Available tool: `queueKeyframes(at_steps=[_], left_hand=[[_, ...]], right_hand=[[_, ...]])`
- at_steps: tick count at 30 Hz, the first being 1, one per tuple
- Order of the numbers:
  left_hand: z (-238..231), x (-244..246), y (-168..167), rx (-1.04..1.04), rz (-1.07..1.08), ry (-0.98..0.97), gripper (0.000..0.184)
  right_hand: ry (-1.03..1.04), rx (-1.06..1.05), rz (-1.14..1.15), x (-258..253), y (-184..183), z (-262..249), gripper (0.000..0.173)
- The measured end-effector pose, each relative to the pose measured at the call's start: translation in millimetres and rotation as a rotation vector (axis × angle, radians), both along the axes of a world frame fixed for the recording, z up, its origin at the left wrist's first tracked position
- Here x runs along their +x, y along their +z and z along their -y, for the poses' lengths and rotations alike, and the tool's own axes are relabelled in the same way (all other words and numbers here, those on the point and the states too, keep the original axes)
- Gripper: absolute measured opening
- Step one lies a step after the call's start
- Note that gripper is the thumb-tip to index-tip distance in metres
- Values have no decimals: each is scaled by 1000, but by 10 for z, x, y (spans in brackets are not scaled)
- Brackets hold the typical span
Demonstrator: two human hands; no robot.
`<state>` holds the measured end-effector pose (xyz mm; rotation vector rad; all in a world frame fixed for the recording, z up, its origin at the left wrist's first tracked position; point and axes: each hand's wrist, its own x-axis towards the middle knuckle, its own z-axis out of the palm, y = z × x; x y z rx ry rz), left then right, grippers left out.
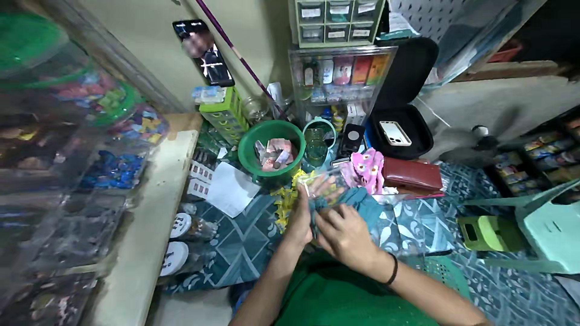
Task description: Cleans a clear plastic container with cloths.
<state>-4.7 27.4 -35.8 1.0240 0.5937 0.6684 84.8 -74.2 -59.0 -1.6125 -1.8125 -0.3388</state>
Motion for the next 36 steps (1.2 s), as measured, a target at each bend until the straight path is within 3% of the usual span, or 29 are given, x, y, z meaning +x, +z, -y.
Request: queueKeyframes(at_steps=[4, 11, 16, 21, 26, 29, 33, 36], left_hand=[[-182, -55, 4, -104, 142, 16, 74], [-191, -210, -33, -100, 118, -94, 80], [-141, -211, 85, -107, 160, -121, 75], [-180, -302, -62, -192, 155, -84, 72], [-181, -332, -160, -241, 111, -50, 67], [-192, -373, -205, -257, 96, -26, 67], [-233, -495, -291, -278, 130, 3, 69], [-246, -594, -319, -311, 123, 47, 71]], right_hand=[[57, 8, 53, 111, -152, 237, 28], [-139, 9, 69, 798, -102, 424, 21], [-163, 81, -314, 1124, 443, 793, 23], [-367, 287, -415, 1637, 1205, 1555, 25], [-554, 408, -510, 1894, 1217, 1824, 28], [-643, 387, -574, 1939, 1045, 1719, 27], [-930, 294, -734, 2022, 311, 1700, 36], [-976, -26, -809, 2108, -298, 1751, 45]])
